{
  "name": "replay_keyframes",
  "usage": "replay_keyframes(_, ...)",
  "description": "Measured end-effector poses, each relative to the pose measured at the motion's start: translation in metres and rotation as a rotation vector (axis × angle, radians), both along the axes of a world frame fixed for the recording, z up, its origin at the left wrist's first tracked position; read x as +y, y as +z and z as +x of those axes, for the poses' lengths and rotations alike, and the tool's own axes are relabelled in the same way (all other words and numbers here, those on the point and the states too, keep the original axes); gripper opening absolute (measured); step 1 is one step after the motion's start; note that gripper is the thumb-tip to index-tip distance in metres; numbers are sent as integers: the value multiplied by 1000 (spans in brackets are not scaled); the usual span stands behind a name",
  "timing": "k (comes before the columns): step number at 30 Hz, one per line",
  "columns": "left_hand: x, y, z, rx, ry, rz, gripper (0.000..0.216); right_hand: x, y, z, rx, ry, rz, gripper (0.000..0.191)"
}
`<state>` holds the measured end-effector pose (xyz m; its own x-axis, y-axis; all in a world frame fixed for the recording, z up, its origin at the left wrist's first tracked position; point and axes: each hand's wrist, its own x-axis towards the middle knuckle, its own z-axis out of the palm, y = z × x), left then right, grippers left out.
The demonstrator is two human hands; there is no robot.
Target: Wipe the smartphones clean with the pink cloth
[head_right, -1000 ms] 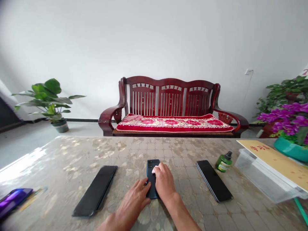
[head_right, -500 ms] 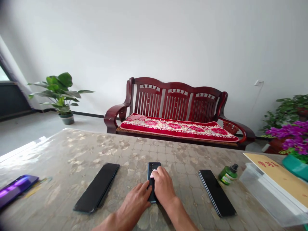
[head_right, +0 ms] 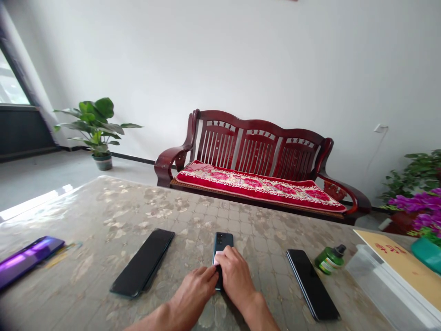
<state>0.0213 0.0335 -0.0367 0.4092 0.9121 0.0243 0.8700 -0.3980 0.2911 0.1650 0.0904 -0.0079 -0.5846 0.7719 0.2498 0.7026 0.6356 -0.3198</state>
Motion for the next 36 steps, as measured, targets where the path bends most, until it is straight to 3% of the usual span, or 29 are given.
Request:
replay_keyframes(10, -3, 24, -3, 160, -128, -38, 26, 27, 2, -17, 1, -118, -30, 28)
replay_keyframes(15, -4, 17, -1, 179, -88, -33, 26, -11, 2, 4, 44, -55, -61, 29)
replay_keyframes(21, -4, 12, -4, 84, -69, -52, 13, -46, 13, 31, 127, 23, -221, 33)
replay_keyframes(24, -1, 21, -10, 16, -30, -79, 14, -34, 10, 35, 305, -24, -329, 27)
replay_keyframes(26, 1, 29, -15, -85, 38, -100, 24, -19, 3, 38, 534, -148, -406, 25)
replay_keyframes(30, 10, 40, -21, -211, 190, -138, 25, 6, -15, 40, 1037, -423, -669, 43)
replay_keyframes(33, 20, 43, -18, -182, 245, -155, 39, 11, -21, 35, 1143, -478, -750, 44)
replay_keyframes(36, 30, 47, -10, -118, 252, -182, 35, 11, -23, 26, 1137, -486, -767, 37)
